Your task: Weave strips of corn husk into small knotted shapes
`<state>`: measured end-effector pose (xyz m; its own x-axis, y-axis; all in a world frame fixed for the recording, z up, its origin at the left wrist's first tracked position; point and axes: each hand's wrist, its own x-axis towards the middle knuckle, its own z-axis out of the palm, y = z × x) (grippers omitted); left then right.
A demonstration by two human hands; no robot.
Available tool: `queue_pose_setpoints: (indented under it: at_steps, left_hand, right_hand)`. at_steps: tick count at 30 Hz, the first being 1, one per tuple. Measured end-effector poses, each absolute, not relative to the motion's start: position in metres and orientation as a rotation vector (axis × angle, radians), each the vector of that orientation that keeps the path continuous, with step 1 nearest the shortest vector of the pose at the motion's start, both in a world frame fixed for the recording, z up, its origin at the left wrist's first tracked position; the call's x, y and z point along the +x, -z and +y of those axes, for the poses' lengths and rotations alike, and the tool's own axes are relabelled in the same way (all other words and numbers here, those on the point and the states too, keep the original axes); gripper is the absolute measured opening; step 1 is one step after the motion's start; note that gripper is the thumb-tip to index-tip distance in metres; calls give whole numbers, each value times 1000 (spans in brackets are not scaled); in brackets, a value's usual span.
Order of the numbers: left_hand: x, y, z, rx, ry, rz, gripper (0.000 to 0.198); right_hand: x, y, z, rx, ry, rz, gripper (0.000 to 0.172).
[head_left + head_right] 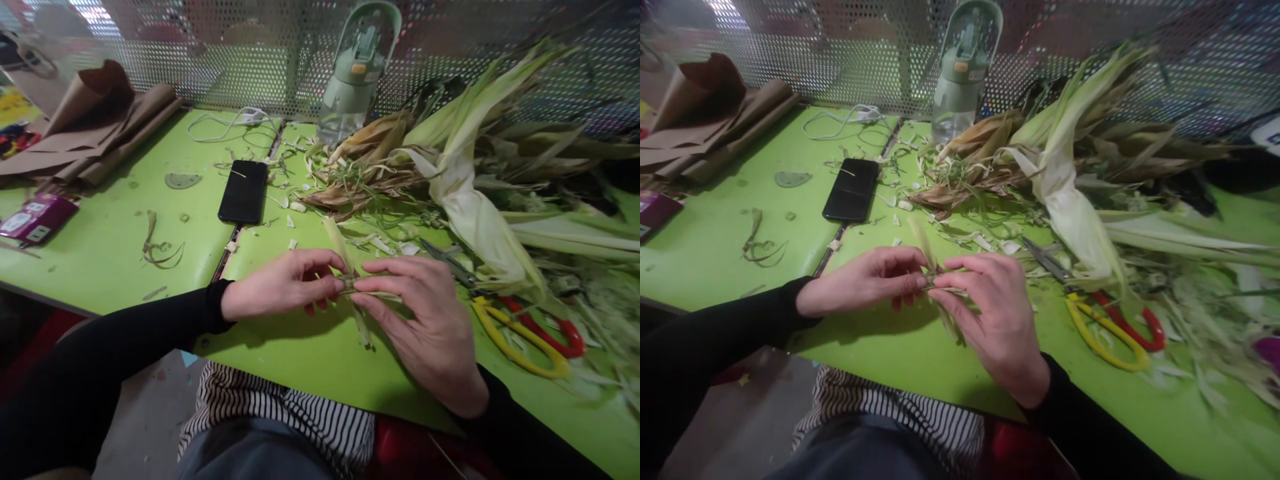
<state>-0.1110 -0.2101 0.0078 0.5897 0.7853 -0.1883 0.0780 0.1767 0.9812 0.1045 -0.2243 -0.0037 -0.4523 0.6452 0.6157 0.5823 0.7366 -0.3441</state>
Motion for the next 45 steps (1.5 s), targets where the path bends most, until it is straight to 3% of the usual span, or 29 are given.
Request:
queue_pose_setpoints:
  at_steps: [4, 8, 16, 25, 38, 45]
  left_hand:
    - [-110, -5, -209, 1219, -578, 763, 5]
    - [-109, -3, -210, 1159, -589, 740, 4]
    - [-108, -4, -209, 1158, -558, 789, 19]
    - [-111, -3, -205, 832, -623, 723, 22]
    - [-110, 2, -205, 659, -606, 688, 13]
    - [-109, -2, -210, 940, -645, 657, 23]
  right_hand:
    - [103, 3, -223, -1034, -369, -2127, 7]
    - [101, 1, -224, -1097, -410, -2122, 9]
    - [102, 2, -226, -1144, -437, -2164, 8]
    - [111, 0, -222, -747, 380, -2307, 46]
    - [110, -4, -227, -552, 505, -2427, 31]
    - [109, 1, -225, -784, 42, -2326, 4]
